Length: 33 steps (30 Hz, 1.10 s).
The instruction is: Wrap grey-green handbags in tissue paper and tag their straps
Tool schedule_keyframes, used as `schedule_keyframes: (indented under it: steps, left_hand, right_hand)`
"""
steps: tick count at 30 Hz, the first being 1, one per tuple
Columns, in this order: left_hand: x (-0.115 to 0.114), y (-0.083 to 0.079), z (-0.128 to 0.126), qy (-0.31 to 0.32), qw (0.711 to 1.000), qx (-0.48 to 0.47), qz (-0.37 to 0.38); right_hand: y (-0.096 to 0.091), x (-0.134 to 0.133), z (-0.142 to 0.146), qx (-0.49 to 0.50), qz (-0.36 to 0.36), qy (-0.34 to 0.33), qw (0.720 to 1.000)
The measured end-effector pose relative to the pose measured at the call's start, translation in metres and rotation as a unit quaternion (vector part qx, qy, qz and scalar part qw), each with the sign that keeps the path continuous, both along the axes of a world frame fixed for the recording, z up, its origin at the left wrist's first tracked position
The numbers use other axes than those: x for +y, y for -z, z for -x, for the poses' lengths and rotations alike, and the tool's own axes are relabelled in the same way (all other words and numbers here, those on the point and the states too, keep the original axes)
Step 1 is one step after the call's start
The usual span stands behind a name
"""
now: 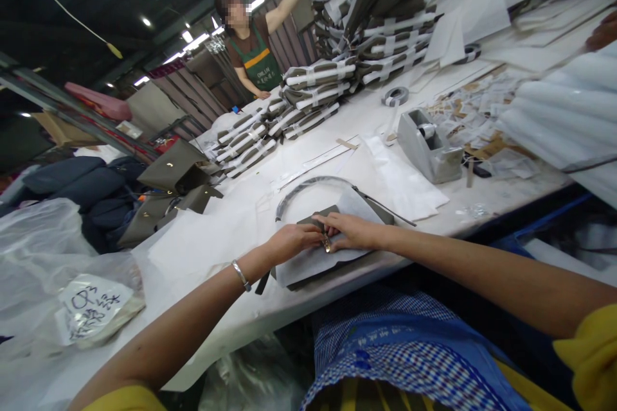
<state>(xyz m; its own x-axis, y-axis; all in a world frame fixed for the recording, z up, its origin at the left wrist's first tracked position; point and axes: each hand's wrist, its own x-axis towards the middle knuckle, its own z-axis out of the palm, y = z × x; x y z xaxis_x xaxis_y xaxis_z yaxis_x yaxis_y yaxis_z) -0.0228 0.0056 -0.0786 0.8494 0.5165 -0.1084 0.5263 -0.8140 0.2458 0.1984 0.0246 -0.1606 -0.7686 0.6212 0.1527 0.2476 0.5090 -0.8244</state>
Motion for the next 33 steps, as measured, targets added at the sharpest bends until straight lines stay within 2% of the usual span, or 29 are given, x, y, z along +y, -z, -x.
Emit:
schedule_keyframes:
  steps: [6, 14, 18, 24, 29, 33]
  left_hand:
    - [0.0, 0.01, 0.001, 0.007, 1.0, 0.007, -0.022]
    - [0.001, 0.007, -0.001, 0.051, 0.996, 0.058, -0.054]
    - [0.001, 0.009, -0.007, 0.049, 0.994, 0.073, -0.06]
    - [0.002, 0.012, -0.01, 0.009, 0.997, 0.055, -0.048]
    - [0.003, 0.017, -0.009, -0.063, 0.998, -0.005, -0.03]
    - [-0.001, 0.014, -0.011, -0.12, 0.99, -0.067, -0.002]
  right_hand:
    - [0.001, 0.001, -0.001, 0.002, -0.008, -0.002, 1.0]
    - [0.004, 0.001, -0.001, -0.001, -0.014, 0.0, 1.0]
    - [0.005, 0.002, -0.001, 0.008, -0.009, -0.004, 1.0]
    - [0.001, 0.001, -0.002, 0.001, -0.006, 0.002, 1.0]
    - [-0.006, -0.002, -0.002, -0.006, -0.009, 0.004, 1.0]
    - [-0.01, -0.003, -0.003, -0.006, -0.009, 0.003, 1.0]
